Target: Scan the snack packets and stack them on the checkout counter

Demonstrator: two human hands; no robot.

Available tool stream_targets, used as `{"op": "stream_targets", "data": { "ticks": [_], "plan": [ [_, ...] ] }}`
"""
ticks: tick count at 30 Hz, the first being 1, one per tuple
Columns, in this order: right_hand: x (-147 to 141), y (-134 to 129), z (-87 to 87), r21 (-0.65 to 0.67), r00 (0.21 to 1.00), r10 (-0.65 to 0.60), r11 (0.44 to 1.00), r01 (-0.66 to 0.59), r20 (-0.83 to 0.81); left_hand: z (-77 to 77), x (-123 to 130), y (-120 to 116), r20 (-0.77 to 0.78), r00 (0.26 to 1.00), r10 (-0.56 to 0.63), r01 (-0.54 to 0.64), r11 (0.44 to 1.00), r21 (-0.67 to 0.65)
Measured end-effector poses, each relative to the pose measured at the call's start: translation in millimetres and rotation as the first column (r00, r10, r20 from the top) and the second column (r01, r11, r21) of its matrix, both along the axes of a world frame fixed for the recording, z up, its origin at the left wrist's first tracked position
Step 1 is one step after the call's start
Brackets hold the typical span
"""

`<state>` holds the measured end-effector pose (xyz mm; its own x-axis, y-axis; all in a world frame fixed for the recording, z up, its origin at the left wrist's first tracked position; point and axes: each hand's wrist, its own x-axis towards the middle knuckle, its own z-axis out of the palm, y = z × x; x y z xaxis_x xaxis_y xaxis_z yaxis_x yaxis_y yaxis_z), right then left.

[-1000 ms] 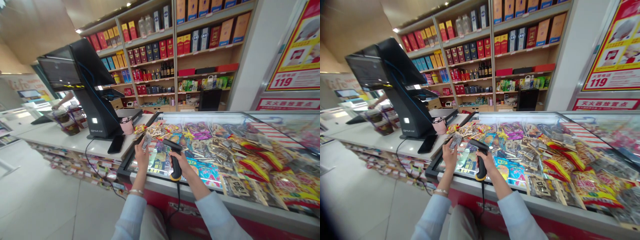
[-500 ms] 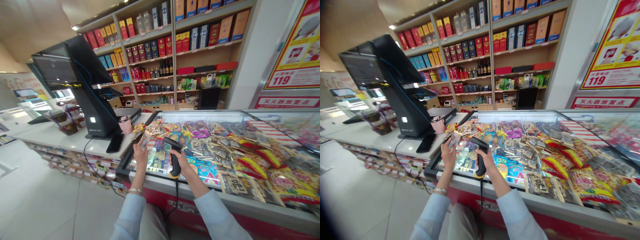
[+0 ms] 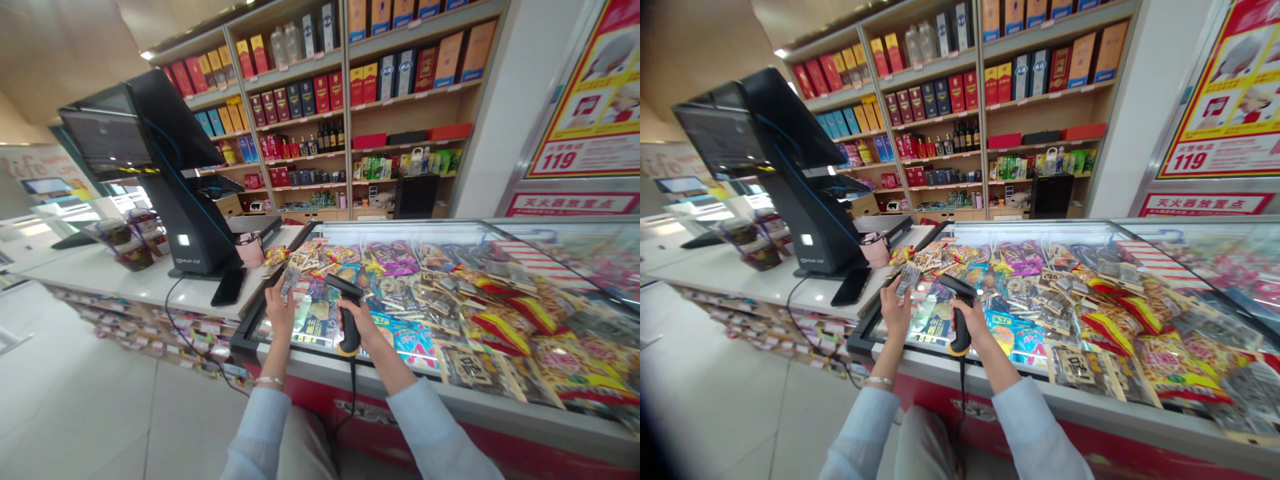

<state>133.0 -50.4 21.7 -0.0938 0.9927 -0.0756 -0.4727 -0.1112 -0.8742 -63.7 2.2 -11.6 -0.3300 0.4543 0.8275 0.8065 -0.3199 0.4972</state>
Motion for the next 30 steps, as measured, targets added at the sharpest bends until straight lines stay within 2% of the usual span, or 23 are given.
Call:
{"op": "stream_targets", "data": {
  "ticks": [13,18,23,26,30],
  "plan": [
    [-3.5,5.2,-4.2,-0.012,0.999,-0.033,0.999,0.033,-0.024,0.6,-1.7,0.3,-0.008,1.000,-0.006,0.006,0.999,-0.044],
    [9.9,-3.2,5.8,-0.006,0.998,-0.061,0.998,0.061,-0.025,10.0,7.9,-3.6,-0.022,0.998,-0.063,0.063,0.998,-0.031],
    [45.2,-20.5,24.7,0.035,0.985,-0.169,0.985,0.170,-0.034,32.3,52.7,-16.0,0.003,0.976,-0.218,0.218,0.974,0.060],
    [73.2,-34.4,33.0,0.047,0.971,-0.235,0.970,0.237,-0.043,41.9,95.6,-28.5,0.037,0.941,-0.336,0.333,0.940,0.080],
    [117.9,-54.7,41.3,0.089,0.933,-0.354,0.929,0.358,-0.055,45.2,157.5,-43.1,0.095,0.855,-0.510,0.511,0.859,0.022]
  ]
}}
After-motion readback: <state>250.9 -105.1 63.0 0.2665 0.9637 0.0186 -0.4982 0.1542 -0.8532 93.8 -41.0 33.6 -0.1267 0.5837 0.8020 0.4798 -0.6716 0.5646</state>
